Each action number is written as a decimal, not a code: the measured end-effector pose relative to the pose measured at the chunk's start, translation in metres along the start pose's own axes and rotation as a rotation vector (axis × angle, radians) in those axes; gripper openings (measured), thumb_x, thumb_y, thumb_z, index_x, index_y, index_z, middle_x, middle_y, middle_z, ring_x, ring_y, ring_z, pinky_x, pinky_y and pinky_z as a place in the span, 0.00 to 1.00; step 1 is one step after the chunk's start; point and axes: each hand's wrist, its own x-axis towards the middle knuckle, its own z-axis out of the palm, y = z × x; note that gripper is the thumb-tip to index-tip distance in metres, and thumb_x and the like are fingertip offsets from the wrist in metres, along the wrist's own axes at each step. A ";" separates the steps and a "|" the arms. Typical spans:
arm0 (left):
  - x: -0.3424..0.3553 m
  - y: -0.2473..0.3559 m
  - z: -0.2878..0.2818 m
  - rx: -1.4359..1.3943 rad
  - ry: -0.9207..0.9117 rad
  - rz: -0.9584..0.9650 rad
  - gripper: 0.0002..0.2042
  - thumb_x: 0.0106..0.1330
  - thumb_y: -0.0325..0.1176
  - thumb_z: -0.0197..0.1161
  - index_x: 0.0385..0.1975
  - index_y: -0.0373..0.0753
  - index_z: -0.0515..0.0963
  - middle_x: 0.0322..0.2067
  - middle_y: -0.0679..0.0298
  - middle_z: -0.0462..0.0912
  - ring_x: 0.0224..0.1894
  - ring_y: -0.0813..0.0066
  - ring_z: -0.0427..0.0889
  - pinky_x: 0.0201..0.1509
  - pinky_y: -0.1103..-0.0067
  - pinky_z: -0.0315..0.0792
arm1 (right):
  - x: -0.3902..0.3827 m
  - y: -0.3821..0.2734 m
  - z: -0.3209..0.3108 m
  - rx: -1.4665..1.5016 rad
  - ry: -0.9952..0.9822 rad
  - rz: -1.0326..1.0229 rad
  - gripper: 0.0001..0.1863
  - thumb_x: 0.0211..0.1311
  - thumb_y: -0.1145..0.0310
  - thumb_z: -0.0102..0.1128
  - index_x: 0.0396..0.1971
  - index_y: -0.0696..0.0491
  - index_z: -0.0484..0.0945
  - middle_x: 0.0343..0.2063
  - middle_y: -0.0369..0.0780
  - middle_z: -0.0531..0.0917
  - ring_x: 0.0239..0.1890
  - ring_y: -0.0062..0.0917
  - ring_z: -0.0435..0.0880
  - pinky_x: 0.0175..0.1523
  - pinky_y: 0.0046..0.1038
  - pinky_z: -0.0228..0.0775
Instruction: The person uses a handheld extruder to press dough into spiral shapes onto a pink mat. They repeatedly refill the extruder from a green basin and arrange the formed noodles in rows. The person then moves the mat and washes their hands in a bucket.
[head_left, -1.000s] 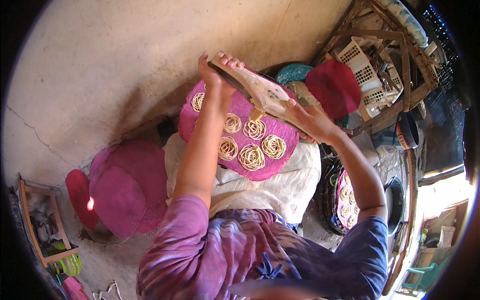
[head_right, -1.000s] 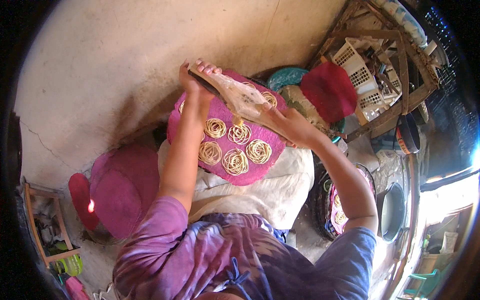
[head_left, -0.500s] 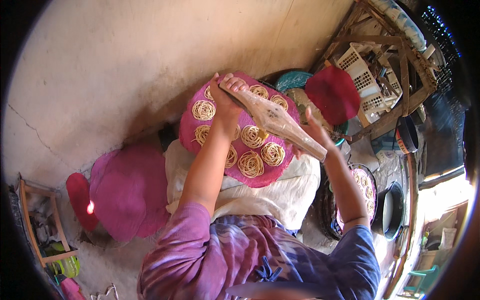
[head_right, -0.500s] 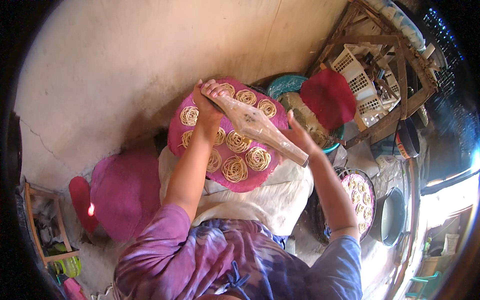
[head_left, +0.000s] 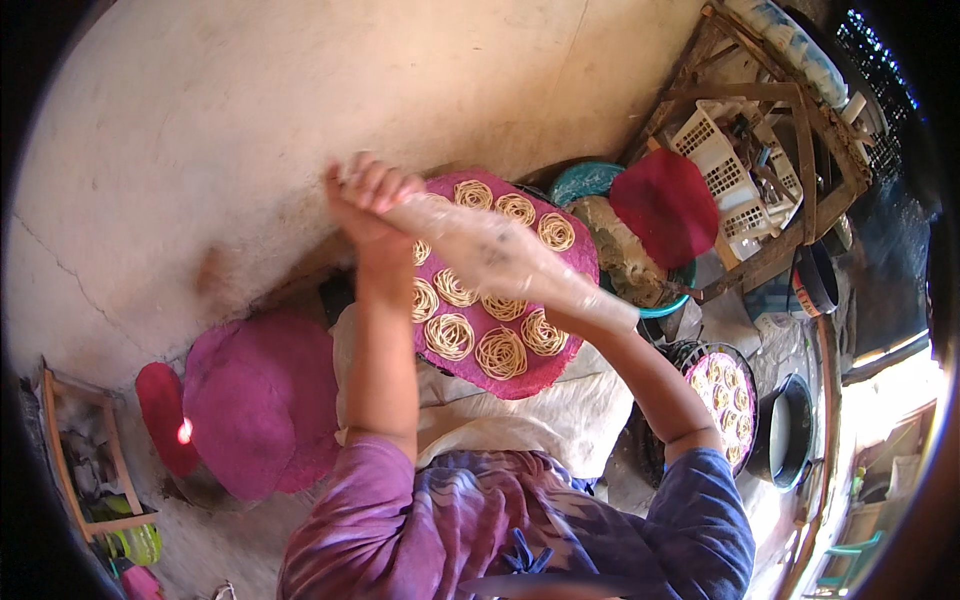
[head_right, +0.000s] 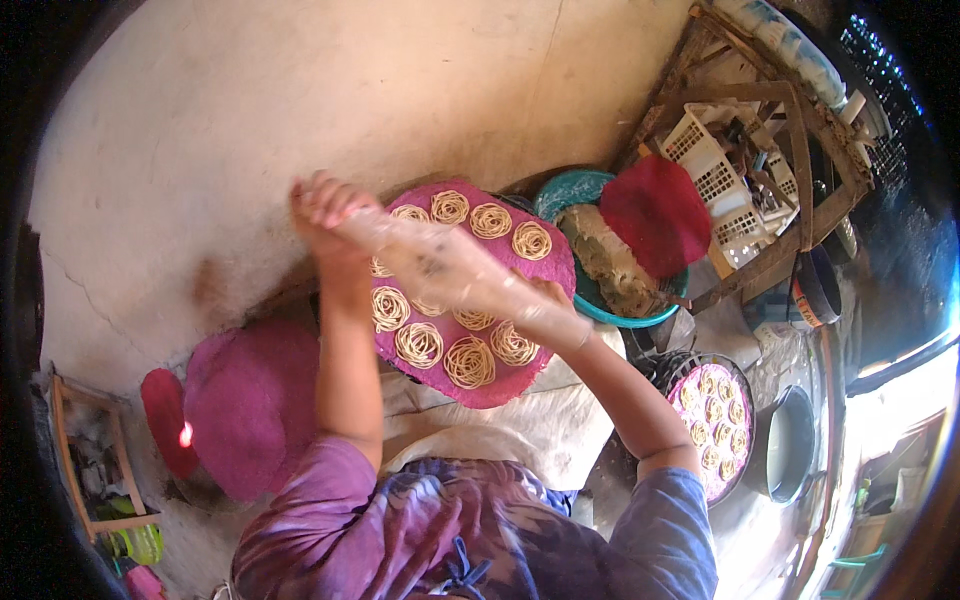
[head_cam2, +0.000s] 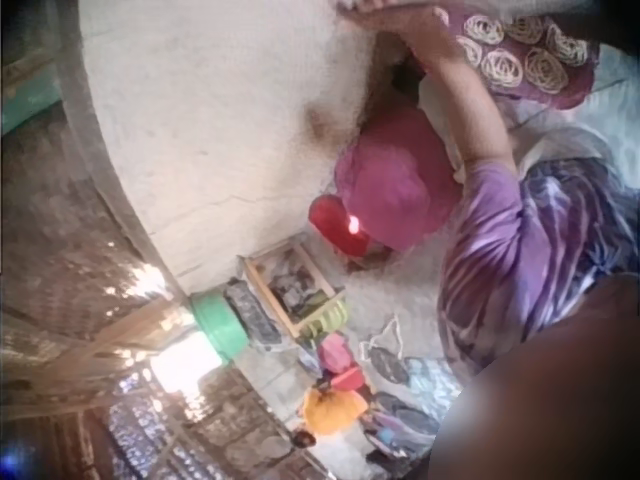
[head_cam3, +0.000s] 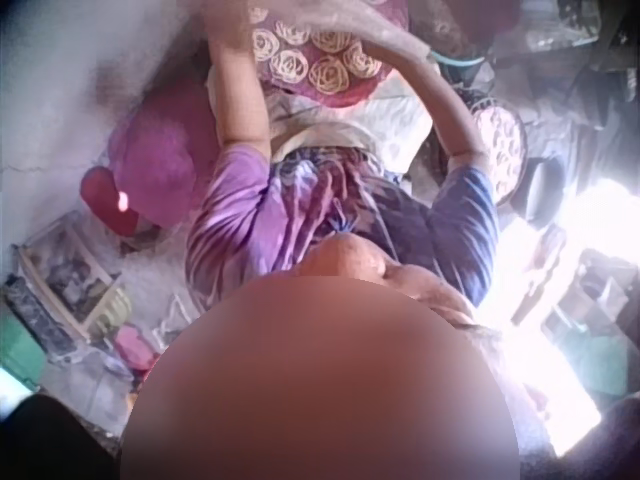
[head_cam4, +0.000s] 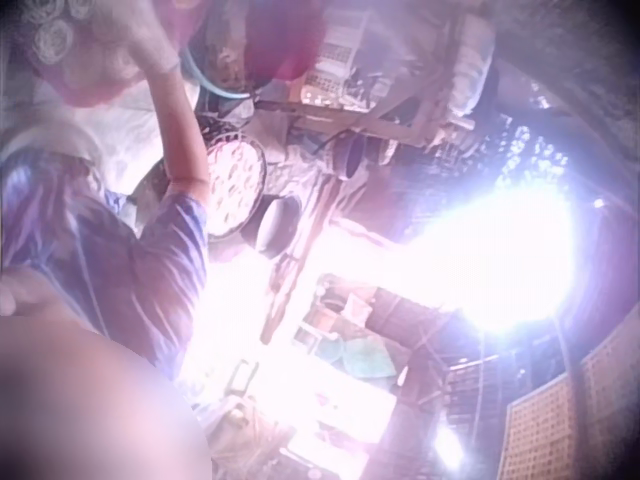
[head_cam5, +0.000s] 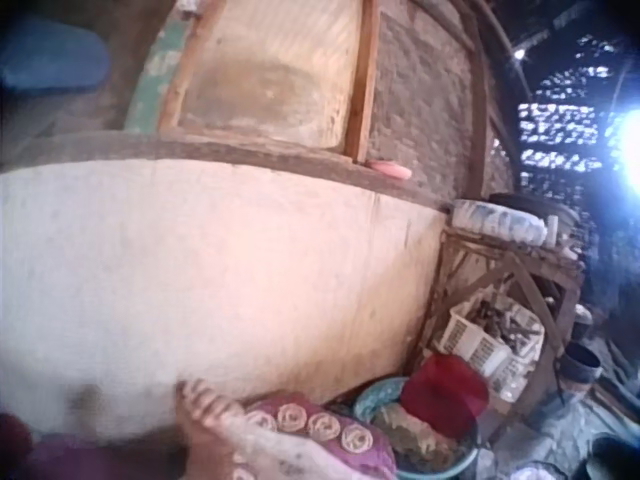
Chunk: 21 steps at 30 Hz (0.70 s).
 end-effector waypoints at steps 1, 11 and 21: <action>-0.005 0.008 0.023 0.042 -0.076 -0.024 0.21 0.68 0.53 0.43 0.17 0.49 0.70 0.11 0.74 0.74 0.14 0.77 0.74 0.31 0.74 0.70 | 0.000 0.003 0.001 -0.108 -0.156 0.073 0.41 0.52 0.74 0.55 0.70 0.46 0.55 0.56 0.52 0.73 0.41 0.42 0.84 0.50 0.45 0.74; -0.125 0.039 0.156 0.718 -0.055 -0.265 0.35 0.73 0.62 0.28 0.13 0.41 0.66 0.05 0.62 0.69 0.04 0.69 0.67 0.13 0.72 0.70 | -0.054 0.106 0.042 1.659 -0.223 0.558 0.12 0.68 0.63 0.58 0.39 0.58 0.79 0.27 0.36 0.82 0.24 0.18 0.79 0.31 0.23 0.71; -0.157 0.033 0.150 0.723 0.097 -0.263 0.35 0.74 0.61 0.27 0.10 0.42 0.63 0.04 0.62 0.67 0.03 0.70 0.64 0.12 0.73 0.67 | -0.127 -0.035 0.080 2.056 0.340 0.800 0.10 0.68 0.69 0.52 0.40 0.61 0.75 0.30 0.41 0.80 0.27 0.26 0.81 0.33 0.29 0.78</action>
